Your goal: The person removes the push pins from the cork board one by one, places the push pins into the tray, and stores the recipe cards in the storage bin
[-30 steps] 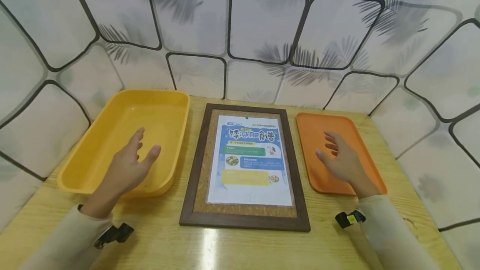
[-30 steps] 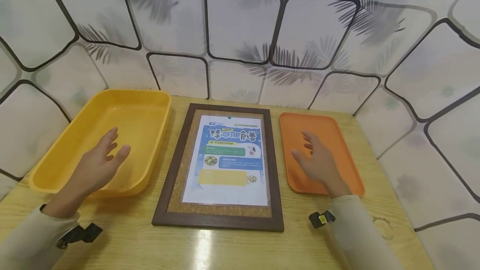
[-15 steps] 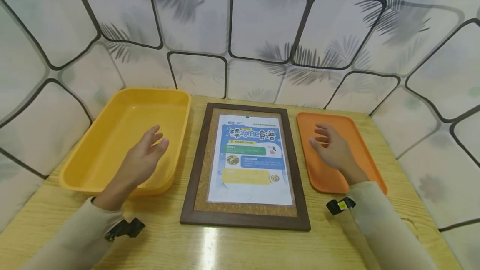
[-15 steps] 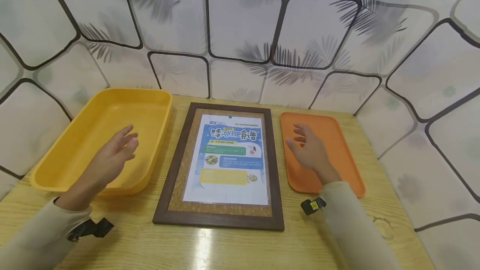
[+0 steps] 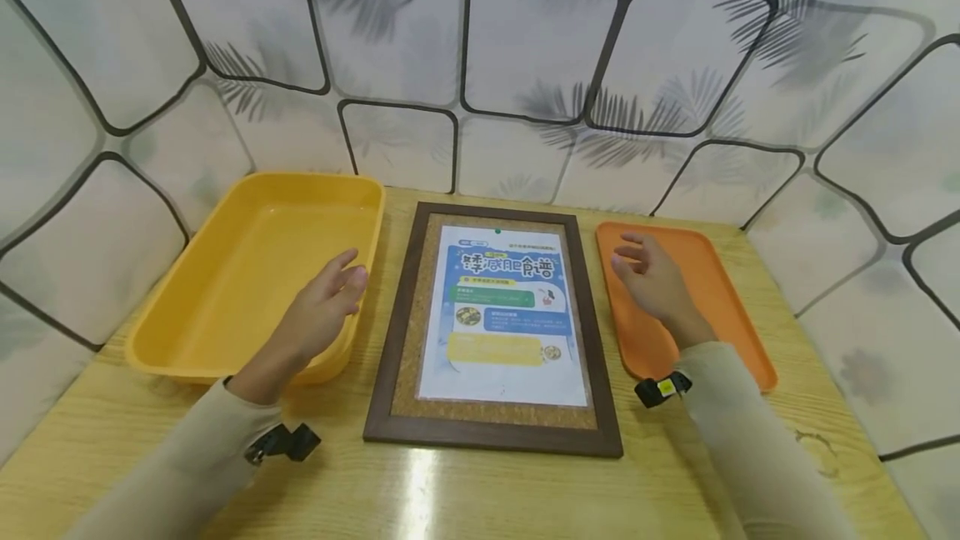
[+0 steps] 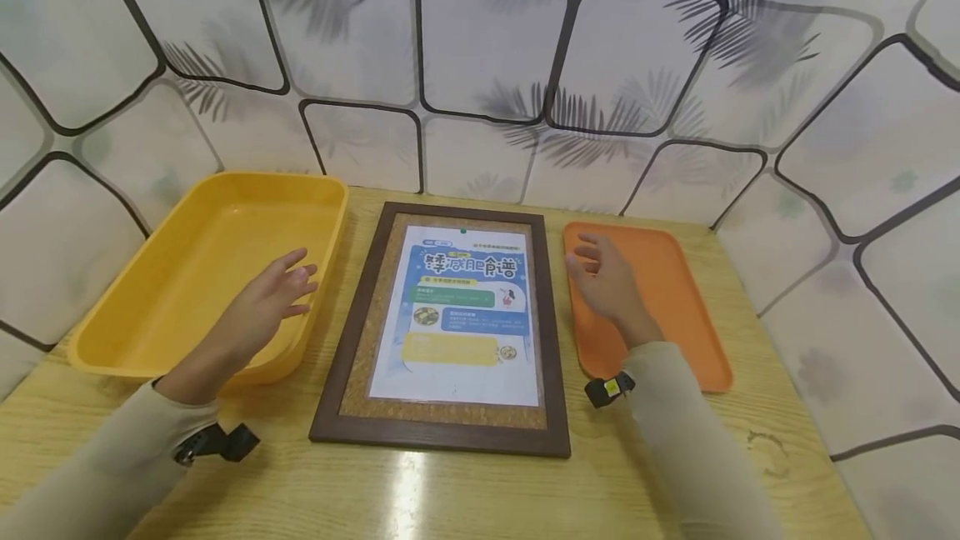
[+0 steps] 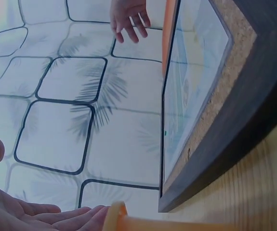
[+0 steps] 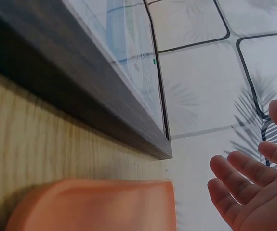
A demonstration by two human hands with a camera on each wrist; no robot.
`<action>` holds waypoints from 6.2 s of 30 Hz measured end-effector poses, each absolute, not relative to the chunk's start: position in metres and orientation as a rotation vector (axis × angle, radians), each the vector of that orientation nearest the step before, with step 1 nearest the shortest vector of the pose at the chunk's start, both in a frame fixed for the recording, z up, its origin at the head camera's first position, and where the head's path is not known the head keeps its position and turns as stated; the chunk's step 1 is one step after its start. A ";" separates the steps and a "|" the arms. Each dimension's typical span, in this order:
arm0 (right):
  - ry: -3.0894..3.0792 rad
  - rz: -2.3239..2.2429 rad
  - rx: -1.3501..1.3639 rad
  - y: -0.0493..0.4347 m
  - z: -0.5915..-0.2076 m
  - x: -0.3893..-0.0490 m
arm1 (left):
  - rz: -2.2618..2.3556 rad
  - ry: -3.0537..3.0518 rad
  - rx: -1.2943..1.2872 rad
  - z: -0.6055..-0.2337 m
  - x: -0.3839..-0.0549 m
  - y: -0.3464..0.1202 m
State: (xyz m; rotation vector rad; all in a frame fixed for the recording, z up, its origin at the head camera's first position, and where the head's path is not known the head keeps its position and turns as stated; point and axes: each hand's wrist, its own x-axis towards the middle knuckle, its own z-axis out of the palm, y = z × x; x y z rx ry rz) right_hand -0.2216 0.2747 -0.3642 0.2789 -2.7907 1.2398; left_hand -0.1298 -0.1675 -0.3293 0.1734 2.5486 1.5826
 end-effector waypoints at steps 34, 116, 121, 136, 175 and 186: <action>-2.732 1.669 0.261 0.245 -0.366 -0.262 | 1.759 2.238 0.225 -0.340 -0.153 -0.125; -3.087 1.021 0.234 0.165 -0.406 -0.341 | 1.826 2.122 -0.210 -0.376 -0.167 -0.092; -3.077 0.985 0.293 0.160 -0.408 -0.345 | 1.823 2.147 -0.269 -0.379 -0.169 -0.091; -3.143 0.659 0.432 0.144 -0.406 -0.353 | 1.677 2.330 -0.264 -0.390 -0.168 -0.088; -3.276 0.512 0.445 0.121 -0.411 -0.378 | 1.259 2.549 -0.060 -0.388 -0.168 -0.086; -3.214 0.625 0.457 0.129 -0.410 -0.371 | 1.249 2.546 -0.080 -0.390 -0.167 -0.084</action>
